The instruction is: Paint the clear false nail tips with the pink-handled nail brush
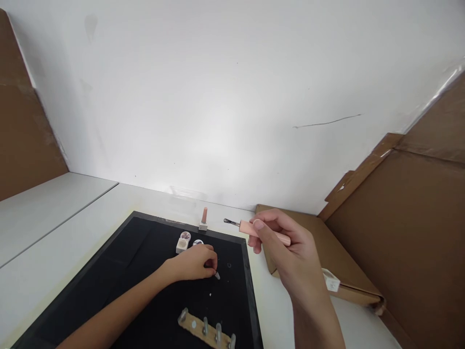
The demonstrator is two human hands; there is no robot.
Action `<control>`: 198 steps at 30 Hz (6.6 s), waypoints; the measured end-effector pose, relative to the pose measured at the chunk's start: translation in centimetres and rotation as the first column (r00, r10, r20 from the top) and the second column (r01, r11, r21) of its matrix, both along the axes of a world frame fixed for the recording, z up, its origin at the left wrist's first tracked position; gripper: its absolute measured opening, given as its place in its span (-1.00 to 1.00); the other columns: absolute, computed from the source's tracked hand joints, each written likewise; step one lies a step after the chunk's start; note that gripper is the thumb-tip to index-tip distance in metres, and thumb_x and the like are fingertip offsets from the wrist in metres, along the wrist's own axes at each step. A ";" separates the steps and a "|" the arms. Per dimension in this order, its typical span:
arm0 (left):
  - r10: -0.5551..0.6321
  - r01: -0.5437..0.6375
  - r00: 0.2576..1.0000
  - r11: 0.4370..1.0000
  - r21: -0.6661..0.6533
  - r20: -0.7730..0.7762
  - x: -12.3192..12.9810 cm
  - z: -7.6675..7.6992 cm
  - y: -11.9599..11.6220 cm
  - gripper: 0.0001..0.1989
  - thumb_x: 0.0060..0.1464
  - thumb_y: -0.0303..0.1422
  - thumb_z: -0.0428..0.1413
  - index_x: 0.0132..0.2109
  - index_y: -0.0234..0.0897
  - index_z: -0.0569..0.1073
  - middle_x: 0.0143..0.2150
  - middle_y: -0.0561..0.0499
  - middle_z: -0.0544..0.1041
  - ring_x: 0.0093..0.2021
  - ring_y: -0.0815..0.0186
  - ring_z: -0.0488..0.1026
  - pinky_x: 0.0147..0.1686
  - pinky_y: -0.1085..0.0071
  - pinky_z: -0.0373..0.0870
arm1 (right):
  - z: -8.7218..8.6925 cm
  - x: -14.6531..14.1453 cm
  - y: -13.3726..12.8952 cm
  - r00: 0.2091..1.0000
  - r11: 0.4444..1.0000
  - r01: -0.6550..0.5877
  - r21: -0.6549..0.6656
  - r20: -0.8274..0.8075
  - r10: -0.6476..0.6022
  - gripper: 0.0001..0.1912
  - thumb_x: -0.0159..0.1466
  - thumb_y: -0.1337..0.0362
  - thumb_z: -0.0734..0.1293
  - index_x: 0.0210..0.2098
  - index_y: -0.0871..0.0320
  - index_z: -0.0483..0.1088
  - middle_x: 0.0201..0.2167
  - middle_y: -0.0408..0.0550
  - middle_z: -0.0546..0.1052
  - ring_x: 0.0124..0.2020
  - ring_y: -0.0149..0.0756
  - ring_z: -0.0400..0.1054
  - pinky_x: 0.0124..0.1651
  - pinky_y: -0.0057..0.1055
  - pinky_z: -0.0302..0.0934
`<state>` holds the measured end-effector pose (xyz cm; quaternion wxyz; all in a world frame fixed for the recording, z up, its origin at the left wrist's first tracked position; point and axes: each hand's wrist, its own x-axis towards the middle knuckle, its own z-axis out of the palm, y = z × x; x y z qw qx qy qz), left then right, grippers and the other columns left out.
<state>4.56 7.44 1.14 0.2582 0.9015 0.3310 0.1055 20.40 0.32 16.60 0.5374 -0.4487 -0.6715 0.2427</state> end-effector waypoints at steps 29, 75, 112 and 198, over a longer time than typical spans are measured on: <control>0.231 -0.084 0.841 0.949 -0.304 0.489 -0.7 4.8 -1.6 -0.81 0.17 -0.32 0.00 -0.17 -0.33 0.43 -0.31 -0.03 0.47 -0.35 0.33 0.43 -0.34 0.42 0.39 | 0.0 0.8 -0.1 1.000 0.999 0.004 0.047 -0.005 -0.004 -0.88 0.18 0.20 0.34 -0.45 0.09 0.41 -0.59 -0.17 0.45 -0.60 -0.39 0.35 -0.55 -0.52 0.27; 0.298 0.084 0.511 0.916 -0.392 0.806 -4.4 11.6 -6.2 -0.92 0.09 -0.45 0.15 -0.37 -0.30 0.50 -0.48 0.10 0.38 -0.48 0.47 0.28 -0.44 0.53 0.25 | 0.1 -0.3 -0.9 0.902 0.845 -0.428 0.321 0.204 0.380 -0.72 0.12 0.56 0.28 -0.27 0.07 0.39 -0.47 -0.17 0.39 -0.43 -0.41 0.25 -0.46 -0.48 0.15; 0.186 -0.198 0.641 0.978 -0.074 0.745 -4.9 11.7 -6.3 -0.86 0.13 -0.50 0.07 -0.28 -0.26 0.52 -0.36 -0.02 0.46 -0.35 0.34 0.38 -0.38 0.43 0.28 | 0.1 -0.3 -1.0 0.937 0.863 -0.325 0.386 0.252 0.240 -0.68 0.10 0.58 0.25 -0.27 0.05 0.41 -0.49 -0.12 0.41 -0.48 -0.32 0.24 -0.50 -0.38 0.18; 0.095 -0.188 0.755 0.979 0.076 0.649 -4.8 11.4 -6.4 -0.88 0.11 -0.53 0.08 -0.25 -0.30 0.51 -0.32 -0.01 0.45 -0.38 0.41 0.37 -0.41 0.50 0.34 | 0.0 0.4 -1.1 0.871 0.901 -0.389 0.191 0.396 0.292 -0.69 0.15 0.58 0.23 -0.25 0.07 0.40 -0.44 -0.12 0.39 -0.44 -0.37 0.28 -0.48 -0.44 0.20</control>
